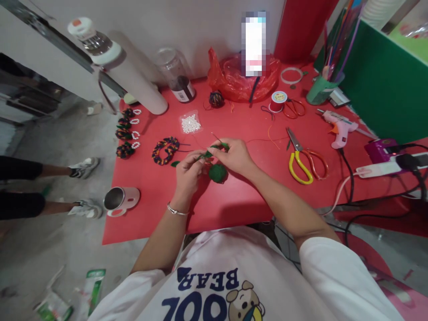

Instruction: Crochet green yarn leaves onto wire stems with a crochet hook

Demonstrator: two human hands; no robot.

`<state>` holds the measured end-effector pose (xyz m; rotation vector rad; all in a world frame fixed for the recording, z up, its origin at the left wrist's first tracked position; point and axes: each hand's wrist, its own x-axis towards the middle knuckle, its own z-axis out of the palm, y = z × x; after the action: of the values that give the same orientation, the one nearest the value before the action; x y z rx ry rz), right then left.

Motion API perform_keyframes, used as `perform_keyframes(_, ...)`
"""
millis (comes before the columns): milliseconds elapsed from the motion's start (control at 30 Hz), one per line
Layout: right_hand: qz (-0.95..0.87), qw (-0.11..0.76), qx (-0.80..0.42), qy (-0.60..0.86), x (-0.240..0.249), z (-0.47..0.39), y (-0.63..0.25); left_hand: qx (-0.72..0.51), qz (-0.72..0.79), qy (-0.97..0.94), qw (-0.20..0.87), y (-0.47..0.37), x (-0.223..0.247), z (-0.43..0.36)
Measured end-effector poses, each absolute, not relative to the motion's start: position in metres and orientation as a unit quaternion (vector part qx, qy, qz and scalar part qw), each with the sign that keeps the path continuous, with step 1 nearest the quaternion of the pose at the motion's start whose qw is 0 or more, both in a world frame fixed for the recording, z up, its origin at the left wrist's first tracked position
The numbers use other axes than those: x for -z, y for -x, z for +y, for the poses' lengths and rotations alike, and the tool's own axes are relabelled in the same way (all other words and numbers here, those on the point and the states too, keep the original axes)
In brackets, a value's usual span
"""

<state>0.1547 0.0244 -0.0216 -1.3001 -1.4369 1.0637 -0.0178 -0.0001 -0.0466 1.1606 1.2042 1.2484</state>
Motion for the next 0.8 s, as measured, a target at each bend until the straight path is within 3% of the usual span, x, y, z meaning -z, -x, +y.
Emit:
perform_keyframes(133, -0.594, 0.437, -0.428, 0.523, 0.0217, 0.0239, -0.1538, -0.507, 0.480, -0.463, 0.546, 0.0164, 0.0464, -0.0003)
perform_keyframes(633, -0.604, 0.427, -0.445, 0.505, 0.0239, 0.0242, -0.1546, -0.524, 0.503, -0.519, 0.451, 0.0159, 0.0471, -0.0030)
perform_keyframes(800, -0.581, 0.441, -0.457, 0.509, 0.0248, 0.0273, -0.1582, -0.511, 0.493, -0.478, 0.516, 0.0158, 0.0453, -0.0019)
